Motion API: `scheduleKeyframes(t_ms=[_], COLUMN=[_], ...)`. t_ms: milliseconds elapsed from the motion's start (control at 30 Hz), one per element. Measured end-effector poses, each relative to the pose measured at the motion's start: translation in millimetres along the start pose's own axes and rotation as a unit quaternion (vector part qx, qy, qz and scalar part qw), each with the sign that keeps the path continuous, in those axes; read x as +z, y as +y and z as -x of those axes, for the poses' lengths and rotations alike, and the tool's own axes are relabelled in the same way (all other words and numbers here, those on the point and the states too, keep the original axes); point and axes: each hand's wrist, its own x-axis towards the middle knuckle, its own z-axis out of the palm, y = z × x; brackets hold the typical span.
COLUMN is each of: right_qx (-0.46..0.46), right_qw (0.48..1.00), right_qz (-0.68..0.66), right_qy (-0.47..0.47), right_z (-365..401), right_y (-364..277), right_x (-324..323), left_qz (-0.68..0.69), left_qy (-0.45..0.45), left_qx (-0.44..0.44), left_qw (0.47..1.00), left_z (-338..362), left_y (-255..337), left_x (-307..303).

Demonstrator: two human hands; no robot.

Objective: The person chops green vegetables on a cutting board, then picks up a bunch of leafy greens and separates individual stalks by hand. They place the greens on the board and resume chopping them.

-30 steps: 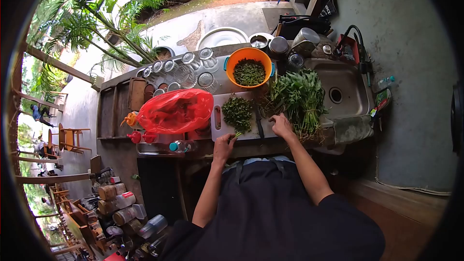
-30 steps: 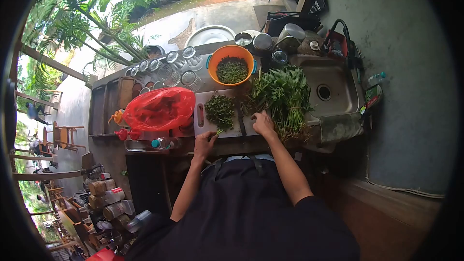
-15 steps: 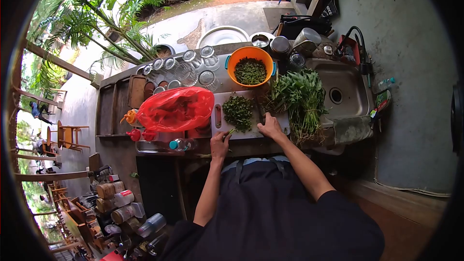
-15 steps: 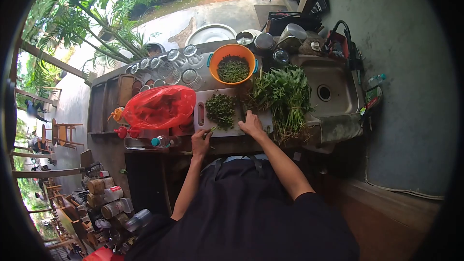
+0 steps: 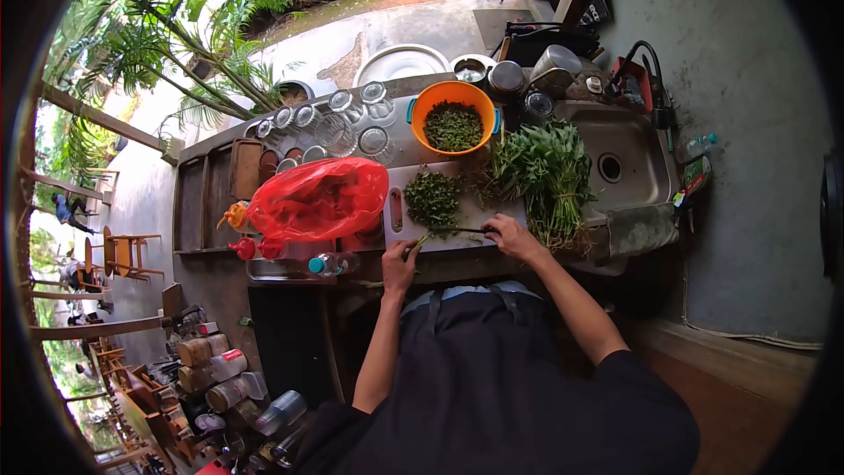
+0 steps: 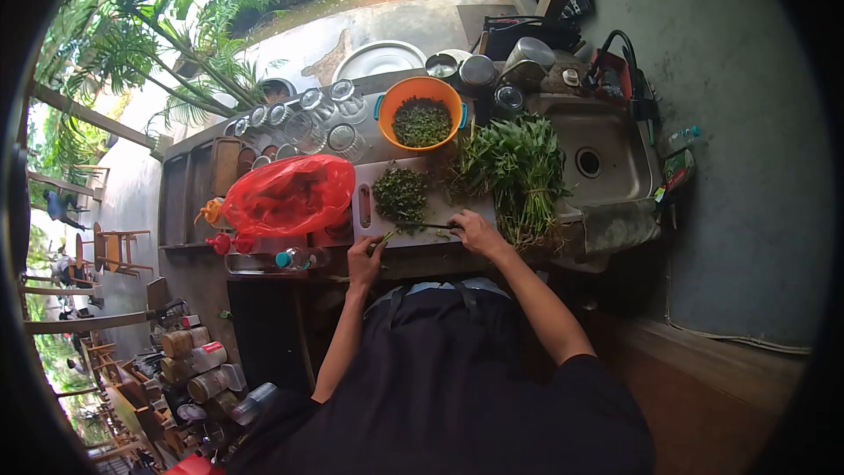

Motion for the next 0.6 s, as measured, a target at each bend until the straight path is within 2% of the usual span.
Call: scheduleKeyframes(t_ms=[67, 100, 167, 300, 367, 600], right_qx=[-0.014, -0.015, -0.070, -0.082, -0.088, -0.086], right_qw=[0.996, 0.996, 0.985, 0.981, 0.968, 0.960], right_qz=[0.065, 0.066, 0.148, 0.169, 0.232, 0.264], right_qy=[-0.050, -0.050, -0.046, -0.044, -0.019, 0.013], right_z=[-2, -4, -12, -29, -38, -72], right_y=[-3, 5, 28, 18, 10, 10], right_x=[-2, 2, 15, 15, 16, 24], left_qz=[-0.004, -0.004, 0.005, 0.000, 0.020, 0.003], left_qy=[-0.005, -0.004, 0.004, 0.004, -0.005, -0.017], left_qx=[-0.015, -0.014, -0.022, -0.026, -0.048, -0.044], left_qw=[1.000, 1.000, 1.000, 1.000, 0.999, 0.999], left_z=[2, 2, 4, 6, 9, 5], left_y=[0, 0, 0, -2, -2, 4], left_x=[-1, -2, -3, -5, -5, -9])
